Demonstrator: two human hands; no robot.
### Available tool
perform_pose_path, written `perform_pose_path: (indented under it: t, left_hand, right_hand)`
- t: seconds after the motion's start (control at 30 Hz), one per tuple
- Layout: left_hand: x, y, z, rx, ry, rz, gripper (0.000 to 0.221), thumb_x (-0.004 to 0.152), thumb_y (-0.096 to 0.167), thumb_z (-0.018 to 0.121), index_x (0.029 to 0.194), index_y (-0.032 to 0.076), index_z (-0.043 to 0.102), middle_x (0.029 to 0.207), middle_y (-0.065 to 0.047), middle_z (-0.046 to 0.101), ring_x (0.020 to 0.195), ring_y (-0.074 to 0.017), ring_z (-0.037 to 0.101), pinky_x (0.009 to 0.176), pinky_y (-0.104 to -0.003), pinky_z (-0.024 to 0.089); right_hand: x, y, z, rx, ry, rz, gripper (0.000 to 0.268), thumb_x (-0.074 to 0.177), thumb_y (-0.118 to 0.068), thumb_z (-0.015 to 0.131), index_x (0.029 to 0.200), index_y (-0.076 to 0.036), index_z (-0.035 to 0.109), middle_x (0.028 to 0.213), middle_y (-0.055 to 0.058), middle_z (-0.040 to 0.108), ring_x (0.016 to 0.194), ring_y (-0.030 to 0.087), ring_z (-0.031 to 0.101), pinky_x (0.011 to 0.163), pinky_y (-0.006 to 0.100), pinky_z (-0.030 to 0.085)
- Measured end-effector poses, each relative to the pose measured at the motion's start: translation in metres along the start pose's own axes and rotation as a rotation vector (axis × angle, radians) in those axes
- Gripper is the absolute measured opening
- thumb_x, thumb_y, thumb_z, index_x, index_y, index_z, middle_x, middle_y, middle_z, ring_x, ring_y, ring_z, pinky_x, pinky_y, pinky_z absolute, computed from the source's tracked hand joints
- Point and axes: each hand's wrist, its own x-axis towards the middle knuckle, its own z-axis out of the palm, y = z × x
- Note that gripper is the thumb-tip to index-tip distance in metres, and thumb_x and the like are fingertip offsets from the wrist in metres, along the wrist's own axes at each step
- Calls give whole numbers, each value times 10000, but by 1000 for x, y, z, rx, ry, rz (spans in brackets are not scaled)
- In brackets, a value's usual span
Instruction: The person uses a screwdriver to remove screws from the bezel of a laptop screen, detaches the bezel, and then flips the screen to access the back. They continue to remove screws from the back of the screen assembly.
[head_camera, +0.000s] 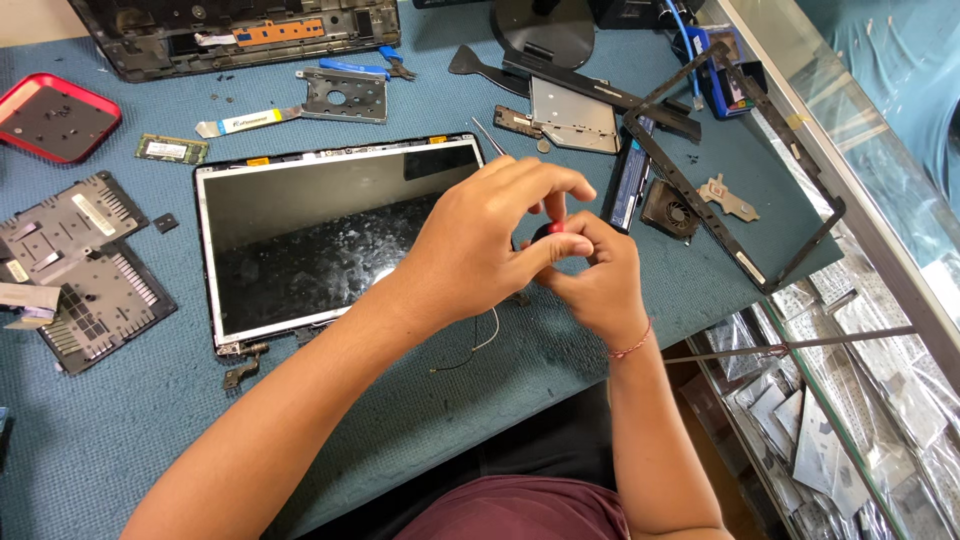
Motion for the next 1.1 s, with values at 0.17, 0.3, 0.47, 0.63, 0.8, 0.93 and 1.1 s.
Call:
perform_pose_path:
  t: [0.17, 0.3, 0.47, 0.63, 0.8, 0.93, 1.1]
  left_hand:
    - [-2, 0, 4, -38, -20, 14, 160, 975, 122, 695, 1121, 152, 638, 978, 15, 703, 925, -202, 588, 814, -329, 484]
    - [-4, -2, 8, -100, -49, 6, 305, 951, -74, 576, 1110, 171, 661, 937, -30, 662, 934, -195, 622, 777, -309, 533]
    - [-6, -16, 16, -25, -41, 64, 527, 783, -179, 547, 1146, 180, 678, 1036, -37, 652, 1073, -230, 605, 856, -389, 465]
    - [1, 0, 4, -31, -2, 115, 145, 1047, 99, 550, 1162, 84, 638, 1201, -58, 693, 1147, -273, 614, 1013, -397, 470]
    - [0, -1, 2, 10, 20, 55, 181, 982, 196, 690, 1129, 118, 620, 1003, -40, 618, 924, -244, 531, 857, -361, 447]
    - [-1, -2, 3, -11, -7, 32, 243, 935, 210, 750, 1125, 128, 623, 983, -16, 642, 895, -233, 530, 841, -353, 445]
    - [-3, -5, 8, -68, -12, 34, 225, 943, -34, 638, 1097, 131, 651, 985, -6, 708, 922, -224, 578, 818, -343, 492]
  right_hand:
    - [0, -1, 7, -58, 46, 5, 330, 770, -4, 787, 1075, -77, 685, 991, 10, 686, 918, 106, 629, 823, 258, 519]
    - [-3, 3, 1, 12, -76, -70, 158, 796, -1, 739, 921, -44, 653, 938, 43, 683, 900, 133, 654, 811, 279, 556]
    - [-3, 4, -6, 193, -128, -28, 108, 914, 19, 702, 1019, 2, 684, 974, 67, 698, 939, 171, 678, 874, 297, 593]
    - [2, -12, -5, 133, -123, -71, 189, 856, 108, 747, 916, -38, 642, 911, 33, 680, 843, 119, 633, 825, 252, 562]
    - [1, -5, -1, -24, -15, -78, 122, 848, -17, 834, 940, -44, 759, 949, 53, 729, 902, 129, 677, 822, 256, 543]
    - [0, -5, 3, -74, 2, -106, 125, 805, 17, 804, 877, -71, 751, 830, 28, 657, 811, 129, 592, 757, 267, 483]
    - [-7, 16, 10, -222, 139, -15, 234, 732, -46, 830, 818, -81, 615, 787, 10, 608, 687, 109, 525, 629, 264, 450]
